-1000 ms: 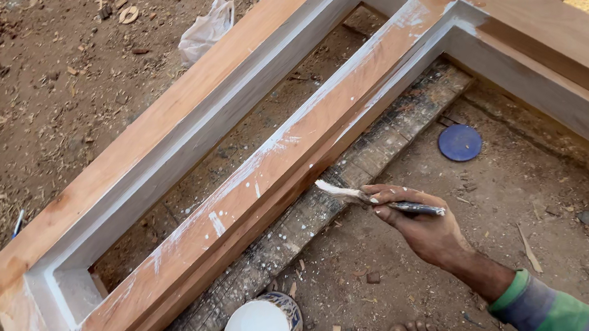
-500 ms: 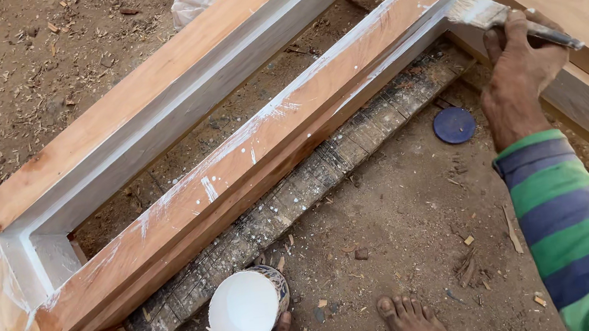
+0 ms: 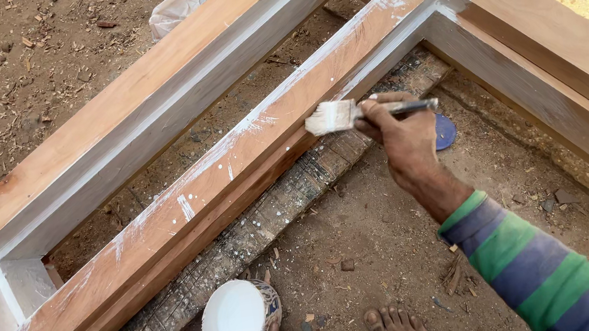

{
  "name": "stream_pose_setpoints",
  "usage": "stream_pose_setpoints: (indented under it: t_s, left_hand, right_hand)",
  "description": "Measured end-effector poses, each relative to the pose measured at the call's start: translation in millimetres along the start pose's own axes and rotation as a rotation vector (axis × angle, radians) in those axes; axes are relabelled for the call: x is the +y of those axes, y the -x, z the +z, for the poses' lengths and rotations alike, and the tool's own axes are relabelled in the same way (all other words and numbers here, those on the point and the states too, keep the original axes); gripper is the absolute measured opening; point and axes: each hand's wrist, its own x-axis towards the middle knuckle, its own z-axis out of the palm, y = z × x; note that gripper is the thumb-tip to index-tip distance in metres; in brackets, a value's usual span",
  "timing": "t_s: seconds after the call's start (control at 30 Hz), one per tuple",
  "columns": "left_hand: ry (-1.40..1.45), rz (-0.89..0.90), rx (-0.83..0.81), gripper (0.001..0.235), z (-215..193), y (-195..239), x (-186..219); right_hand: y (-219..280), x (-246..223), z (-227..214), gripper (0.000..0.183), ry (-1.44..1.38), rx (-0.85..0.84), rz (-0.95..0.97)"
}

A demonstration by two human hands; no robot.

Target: The person applies white paint to a wooden frame using a paintbrush. They hold the frame with one hand and brush the surface with the other, repeatedly dipping the brush into a paint container to continue coverage.

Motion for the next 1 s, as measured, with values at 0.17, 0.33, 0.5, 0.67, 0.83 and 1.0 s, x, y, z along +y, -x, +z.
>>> stream_pose_setpoints:
  t_s: [0.17,0.33,0.5,0.67,0.83,1.0]
  left_hand:
    - [-0.046,0.438,0.11,0.12,43,12,-9]
    - [-0.027,0.718,0.011,0.117,77,16,17]
    - [-0.069,0.839,0.151,0.108,121,33,68]
    - [0.084,0.875,-0.052,0.114,153,39,93]
    - [0.133,0.935,-0.146,0.122,188,40,102]
    - [0.202,0.974,-0.221,0.126,208,47,101]
  right_hand:
    - [-97,-53,-46,0.02,-0.15,0.185,-0.197]
    - [-119,-73,-71,0.019,-0.18,0.339,-0.398]
    - [-64,-12,-27,0.014,0.311,0.115,-0.59]
    - [22,36,-13,0.009,0.459,-0.5,-0.812]
    - [7,-8,-15,0.01,0.4,-0.672,-0.757]
    - [-46,-86,-60,0.013,0.265,-0.051,-0.451]
